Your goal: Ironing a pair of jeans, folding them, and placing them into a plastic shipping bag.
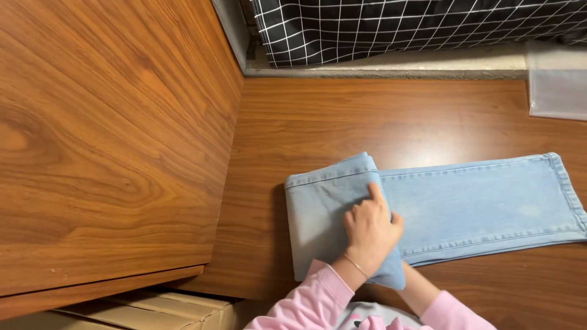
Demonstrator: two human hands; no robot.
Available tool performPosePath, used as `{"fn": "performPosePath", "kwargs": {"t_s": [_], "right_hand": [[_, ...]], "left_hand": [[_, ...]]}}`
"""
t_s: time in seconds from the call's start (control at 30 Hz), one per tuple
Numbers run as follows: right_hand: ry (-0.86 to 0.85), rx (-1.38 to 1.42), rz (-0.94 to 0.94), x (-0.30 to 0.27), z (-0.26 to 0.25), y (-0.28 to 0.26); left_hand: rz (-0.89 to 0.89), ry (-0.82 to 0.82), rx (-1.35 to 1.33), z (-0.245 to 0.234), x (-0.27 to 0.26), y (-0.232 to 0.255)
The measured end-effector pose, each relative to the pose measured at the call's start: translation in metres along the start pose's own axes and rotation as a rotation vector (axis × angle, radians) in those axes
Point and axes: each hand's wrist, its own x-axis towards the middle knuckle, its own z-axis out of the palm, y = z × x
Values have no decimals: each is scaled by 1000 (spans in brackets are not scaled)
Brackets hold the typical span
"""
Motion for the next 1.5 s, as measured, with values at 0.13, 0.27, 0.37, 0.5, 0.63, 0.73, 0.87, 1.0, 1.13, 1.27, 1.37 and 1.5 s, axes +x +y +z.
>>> {"fn": "performPosePath", "kwargs": {"t_s": [0.13,0.27,0.37,0.5,0.63,0.73,0.87,1.0,1.13,1.27,1.37,1.5], "right_hand": [[112,-76,83,1,-39,-2],[-73,-56,-69,95,-91,39],[-31,-198,-84,100,-79,38],[-60,-462,-189,77,-54,32],[9,-792,-666,35,-35,9],[222,-1191,-1126,43,-30,12],[196,-1296,-1430,51,6,7],[94,-1518,-1112,66,16,12],[111,-1532,-1067,79,15,20],[121,-1536,-1095,81,12,22],[87,-1490,-1115,79,4,23],[-60,-1308,-1064,55,-29,36]], "left_hand": [[233,270,17,49,-10,-22],[341,339,80,69,-7,-68],[405,482,1,39,-16,-83],[338,420,12,31,-14,-99],[254,412,123,34,1,-110],[236,358,172,32,1,-113],[219,349,236,34,2,-122],[109,360,281,22,-7,-149],[70,362,301,18,-10,-157],[65,341,288,22,-11,-160],[67,333,243,19,-16,-160],[-211,368,29,10,-35,-171]]}}
